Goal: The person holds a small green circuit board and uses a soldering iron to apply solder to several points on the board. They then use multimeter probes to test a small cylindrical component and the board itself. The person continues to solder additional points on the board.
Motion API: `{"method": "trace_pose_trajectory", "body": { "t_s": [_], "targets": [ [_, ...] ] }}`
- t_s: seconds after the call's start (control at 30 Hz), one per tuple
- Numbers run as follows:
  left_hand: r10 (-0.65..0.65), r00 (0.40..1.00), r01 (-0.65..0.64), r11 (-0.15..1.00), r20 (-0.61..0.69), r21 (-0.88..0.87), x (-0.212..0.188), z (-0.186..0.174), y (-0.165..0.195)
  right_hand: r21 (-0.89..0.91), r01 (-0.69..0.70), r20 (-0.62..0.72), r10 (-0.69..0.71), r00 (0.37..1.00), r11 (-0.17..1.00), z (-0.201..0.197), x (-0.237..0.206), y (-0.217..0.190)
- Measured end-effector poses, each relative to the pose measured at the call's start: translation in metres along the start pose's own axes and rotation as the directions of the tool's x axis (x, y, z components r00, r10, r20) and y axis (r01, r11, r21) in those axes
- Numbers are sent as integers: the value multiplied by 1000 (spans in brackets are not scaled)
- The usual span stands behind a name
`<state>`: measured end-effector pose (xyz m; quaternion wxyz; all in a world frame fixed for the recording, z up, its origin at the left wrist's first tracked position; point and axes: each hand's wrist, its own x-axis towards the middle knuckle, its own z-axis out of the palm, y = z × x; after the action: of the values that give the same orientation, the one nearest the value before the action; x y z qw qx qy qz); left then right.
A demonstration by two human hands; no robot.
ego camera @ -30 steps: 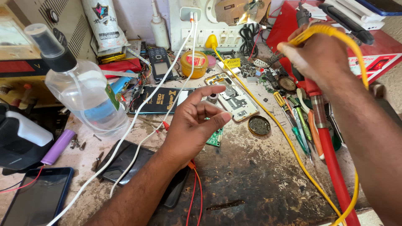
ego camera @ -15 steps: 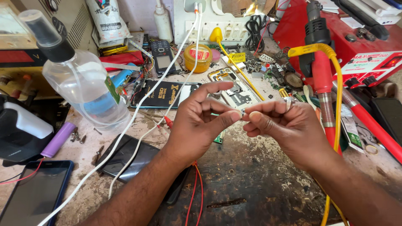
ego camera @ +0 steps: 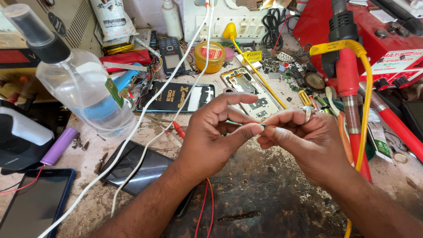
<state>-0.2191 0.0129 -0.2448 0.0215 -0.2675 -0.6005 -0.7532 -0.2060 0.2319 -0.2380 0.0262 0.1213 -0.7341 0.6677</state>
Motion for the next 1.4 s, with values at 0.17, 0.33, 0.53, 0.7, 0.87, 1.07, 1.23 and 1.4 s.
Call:
{"method": "trace_pose_trajectory", "body": {
  "t_s": [0.17, 0.33, 0.53, 0.7, 0.87, 1.07, 1.23, 1.4],
  "targets": [
    [15, 1000, -15, 999, -16, 38, 0, 1, -1, -142, 2, -14, -4, 1000, 990, 4, 0, -1],
    [32, 999, -30, 998, -33, 59, 2, -1, -2, -107, 25, 6, -25, 1000, 994, 5, 5, -1],
    [124, 992, -124, 970, 13, 209, 0, -6, -1, -78, 84, 19, -83, 996, 993, 6, 8, 7],
    [239, 969, -245, 940, 52, 239, 0, -9, -3, 159, -1, 73, -10, 997, 987, -1, 9, 14],
    [226, 972, -233, 931, 60, 279, -2, -4, -4, 393, -153, 232, 63, 971, 907, -5, 12, 17],
    [231, 973, -224, 906, 23, 359, -4, 0, -2, 464, -353, 356, 194, 914, 812, -4, 14, 18],
    [241, 970, -219, 905, -14, 364, -4, 1, -3, 414, -298, 277, 192, 941, 860, -3, 13, 20],
    [232, 973, -225, 941, 1, 255, -3, -2, -8, 424, -211, 194, 140, 971, 881, -4, 10, 20]
  ]
}}
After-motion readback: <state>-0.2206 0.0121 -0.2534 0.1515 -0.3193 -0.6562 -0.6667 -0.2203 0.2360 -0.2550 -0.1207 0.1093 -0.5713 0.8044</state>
